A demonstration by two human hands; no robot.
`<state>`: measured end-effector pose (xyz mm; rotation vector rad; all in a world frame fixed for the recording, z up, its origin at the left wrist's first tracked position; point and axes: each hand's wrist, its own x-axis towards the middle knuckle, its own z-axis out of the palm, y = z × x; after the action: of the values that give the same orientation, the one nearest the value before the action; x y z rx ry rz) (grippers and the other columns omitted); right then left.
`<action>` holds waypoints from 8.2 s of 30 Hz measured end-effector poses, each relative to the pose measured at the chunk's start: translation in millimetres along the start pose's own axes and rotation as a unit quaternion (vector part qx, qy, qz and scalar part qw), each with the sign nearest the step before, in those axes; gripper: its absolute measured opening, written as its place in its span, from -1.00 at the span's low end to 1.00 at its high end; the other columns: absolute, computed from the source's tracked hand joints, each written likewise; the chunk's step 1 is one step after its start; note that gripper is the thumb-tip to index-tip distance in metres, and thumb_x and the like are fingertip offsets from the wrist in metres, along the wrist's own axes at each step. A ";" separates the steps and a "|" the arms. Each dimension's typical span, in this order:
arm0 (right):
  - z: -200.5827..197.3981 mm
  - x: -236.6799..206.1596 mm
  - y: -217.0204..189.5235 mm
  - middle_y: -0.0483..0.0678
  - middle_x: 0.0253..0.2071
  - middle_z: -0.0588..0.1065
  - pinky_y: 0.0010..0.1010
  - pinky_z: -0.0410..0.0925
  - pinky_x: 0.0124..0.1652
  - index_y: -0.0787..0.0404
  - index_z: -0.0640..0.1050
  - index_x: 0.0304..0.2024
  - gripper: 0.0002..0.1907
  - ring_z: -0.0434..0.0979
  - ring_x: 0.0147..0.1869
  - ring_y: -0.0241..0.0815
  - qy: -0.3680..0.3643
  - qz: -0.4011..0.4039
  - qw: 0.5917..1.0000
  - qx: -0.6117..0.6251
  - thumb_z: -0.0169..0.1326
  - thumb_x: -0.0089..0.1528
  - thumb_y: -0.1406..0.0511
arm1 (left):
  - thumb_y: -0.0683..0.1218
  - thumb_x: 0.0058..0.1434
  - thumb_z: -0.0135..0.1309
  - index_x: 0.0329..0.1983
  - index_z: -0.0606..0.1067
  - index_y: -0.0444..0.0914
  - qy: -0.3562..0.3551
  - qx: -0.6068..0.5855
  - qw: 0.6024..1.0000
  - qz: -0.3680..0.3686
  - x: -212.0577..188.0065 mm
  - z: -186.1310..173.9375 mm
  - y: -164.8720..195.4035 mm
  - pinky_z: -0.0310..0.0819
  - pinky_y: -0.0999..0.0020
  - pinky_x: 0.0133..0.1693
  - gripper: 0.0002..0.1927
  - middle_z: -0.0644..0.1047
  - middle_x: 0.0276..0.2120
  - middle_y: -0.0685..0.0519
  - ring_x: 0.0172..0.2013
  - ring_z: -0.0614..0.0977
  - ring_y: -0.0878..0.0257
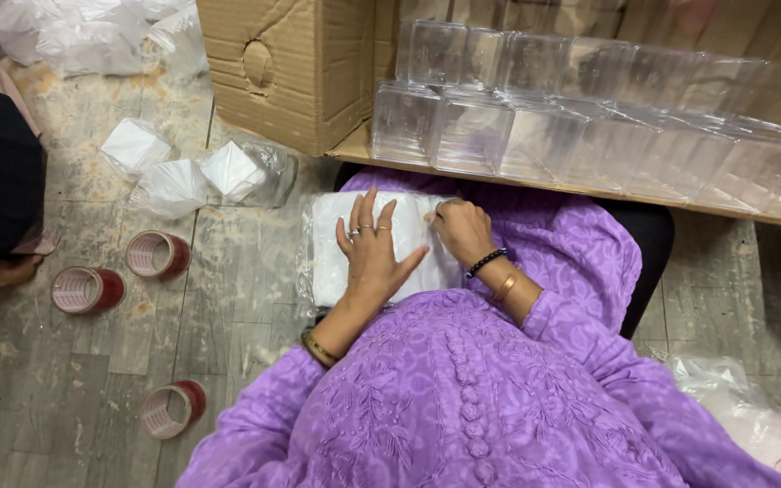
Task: The person sits on the floor and wraps clear plastic boxes in thin plastic bags, pressing each bag around a box. The wrapped boxes are stacked into an open cardboard box in front of them, and they occasionally reach into the box to rearrange the stacked containers.
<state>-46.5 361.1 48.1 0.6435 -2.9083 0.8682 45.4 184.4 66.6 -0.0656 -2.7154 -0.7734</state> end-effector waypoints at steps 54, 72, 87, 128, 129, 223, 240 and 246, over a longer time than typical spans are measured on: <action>1.6 0.6 -30.1 -0.13 -0.39 0.39 -0.49 0.29 -0.31 0.32 0.51 -0.18 -0.82 0.32 -0.31 -0.40 0.032 -0.076 0.946 0.312 0.23 0.36 0.33 | 0.54 -0.19 0.34 0.55 -0.12 -0.32 -0.017 0.045 0.993 -0.107 2.5 27.4 -28.6 -0.47 -0.46 0.33 0.49 -0.13 0.53 -0.24 0.52 -0.18 -0.22; -170.1 -56.9 -13.2 -0.11 -0.22 0.49 -0.72 0.23 -0.40 0.21 0.41 0.06 -0.82 0.32 -0.41 -0.51 0.171 -0.049 0.668 0.723 0.05 0.55 0.24 | 0.43 0.13 0.06 0.41 0.17 -0.34 -0.148 -0.704 0.637 -0.278 -12.6 -1.8 24.1 0.06 -0.06 0.27 0.01 0.24 0.32 -0.19 0.29 0.26 -0.06; -163.5 -108.2 86.5 -0.06 -0.22 0.54 -0.48 0.49 -0.15 0.29 0.52 -0.08 -0.83 0.55 -0.18 -0.32 0.074 0.133 0.901 0.405 0.19 0.38 0.31 | -0.11 0.43 0.02 0.14 0.50 -0.38 -0.219 -0.675 0.686 -0.158 41.7 -51.5 -34.2 0.59 0.35 -0.05 -0.69 0.63 -0.07 -0.01 -0.11 0.66 0.25; 10.8 -40.6 21.3 0.00 0.07 0.57 -0.29 0.49 0.05 0.35 0.50 0.19 -0.59 0.60 0.06 -0.18 -0.186 0.252 0.680 0.663 0.15 0.29 0.38 | 0.03 0.14 0.40 0.13 0.57 -0.41 -0.175 -0.403 0.812 -0.384 27.3 -18.7 -168.1 0.37 0.38 -0.35 -0.41 0.63 -0.21 -0.02 -0.34 0.54 0.30; 5.7 -39.3 19.5 -0.01 0.07 0.57 -0.29 0.49 0.05 0.35 0.49 0.19 -0.58 0.60 0.07 -0.18 -0.188 0.262 0.684 0.655 0.15 0.28 0.38 | -0.02 0.14 0.40 0.11 0.55 -0.36 -0.191 -0.437 0.794 -0.377 26.2 -17.3 -173.7 0.35 0.44 -0.38 -0.47 0.62 -0.24 0.04 -0.37 0.54 0.35; -129.1 -32.8 -24.0 0.03 0.05 0.55 -0.44 0.42 0.07 0.39 0.39 0.29 -0.36 0.56 0.09 -0.20 0.053 -0.043 0.956 0.286 -0.19 0.50 -0.05 | 0.06 0.46 0.05 0.19 0.41 -0.22 -0.098 -0.897 0.395 -0.173 158.2 -6.8 22.0 0.53 0.01 0.18 -0.64 0.52 -0.24 0.09 -0.14 0.58 0.20; -77.6 -50.8 -4.0 0.12 0.18 0.51 -0.18 0.47 0.19 0.37 0.42 0.23 -0.64 0.58 0.19 -0.05 0.115 0.165 0.626 0.753 -0.01 0.45 0.28 | 0.00 0.32 0.16 0.21 0.39 -0.30 -0.098 -0.854 0.485 -0.163 134.7 -21.2 6.8 0.48 0.11 0.22 -0.53 0.56 0.05 -0.06 0.09 0.61 0.08; -70.0 -70.1 14.9 0.07 0.22 0.48 -0.15 0.35 0.26 0.36 0.36 0.31 -0.51 0.50 0.26 -0.08 -0.007 0.195 0.643 0.741 0.00 0.40 0.22 | -0.08 0.39 0.08 0.32 0.34 -0.43 -0.092 -0.833 0.502 -0.212 128.4 -24.9 5.7 0.49 0.04 0.22 -0.49 0.54 0.15 -0.16 0.12 0.60 0.00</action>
<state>6.0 436.1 88.7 -0.1183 -1.5799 3.1760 -68.6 170.9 129.6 0.1108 -0.8990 -3.1855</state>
